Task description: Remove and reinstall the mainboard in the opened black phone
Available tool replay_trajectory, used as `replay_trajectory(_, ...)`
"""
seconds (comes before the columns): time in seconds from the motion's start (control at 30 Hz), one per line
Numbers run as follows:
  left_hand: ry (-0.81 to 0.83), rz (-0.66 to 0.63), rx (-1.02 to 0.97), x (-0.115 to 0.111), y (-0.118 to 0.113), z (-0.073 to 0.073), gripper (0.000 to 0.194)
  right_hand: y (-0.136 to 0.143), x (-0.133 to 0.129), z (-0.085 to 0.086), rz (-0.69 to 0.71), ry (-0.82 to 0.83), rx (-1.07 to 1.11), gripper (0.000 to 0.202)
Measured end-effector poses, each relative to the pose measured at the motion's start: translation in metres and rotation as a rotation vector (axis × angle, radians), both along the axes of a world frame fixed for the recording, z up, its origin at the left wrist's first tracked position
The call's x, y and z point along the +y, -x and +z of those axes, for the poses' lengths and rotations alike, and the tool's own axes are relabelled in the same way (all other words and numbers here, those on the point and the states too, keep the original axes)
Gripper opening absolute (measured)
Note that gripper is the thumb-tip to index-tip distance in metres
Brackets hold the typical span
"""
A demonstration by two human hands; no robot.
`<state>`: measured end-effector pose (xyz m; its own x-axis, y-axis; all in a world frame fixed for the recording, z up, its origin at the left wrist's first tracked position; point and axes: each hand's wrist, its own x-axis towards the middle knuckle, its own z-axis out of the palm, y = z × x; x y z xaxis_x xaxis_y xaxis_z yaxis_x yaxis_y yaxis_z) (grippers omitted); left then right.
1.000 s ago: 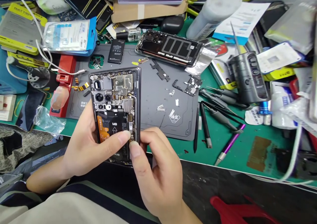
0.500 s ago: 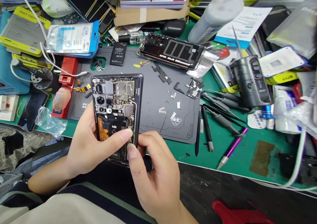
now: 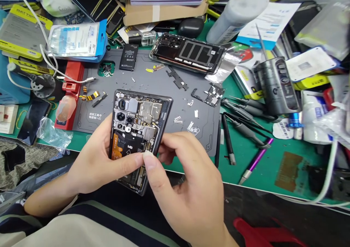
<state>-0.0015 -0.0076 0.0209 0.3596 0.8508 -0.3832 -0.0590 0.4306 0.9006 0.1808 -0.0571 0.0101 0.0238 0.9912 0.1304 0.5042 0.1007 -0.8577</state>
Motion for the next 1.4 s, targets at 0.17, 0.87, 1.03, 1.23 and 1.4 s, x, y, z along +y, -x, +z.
replay_trajectory(0.17, 0.016, -0.028, -0.041, -0.001, 0.001, 0.001, 0.054, -0.002, 0.001, 0.002, 0.023, 0.037, 0.041, 0.002)
replay_trajectory(0.87, -0.067, -0.043, 0.077, 0.004, 0.003, 0.000, 0.049, 0.000, 0.005, -0.003, 0.003, 0.091, 0.123, 0.024)
replay_trajectory(1.03, -0.071, -0.040, 0.065, 0.004, 0.004, 0.001, 0.048, 0.002, 0.007, -0.002, 0.010, 0.099, 0.126, 0.022)
replay_trajectory(1.23, -0.114, -0.029, 0.129, 0.003, 0.006, -0.003, 0.045, 0.004, 0.010, -0.003, 0.012, 0.114, 0.124, 0.018)
replay_trajectory(1.4, -0.109, -0.036, 0.111, 0.003, 0.005, -0.003, 0.049, 0.000, 0.010, -0.006, 0.041, 0.107, 0.163, 0.014)
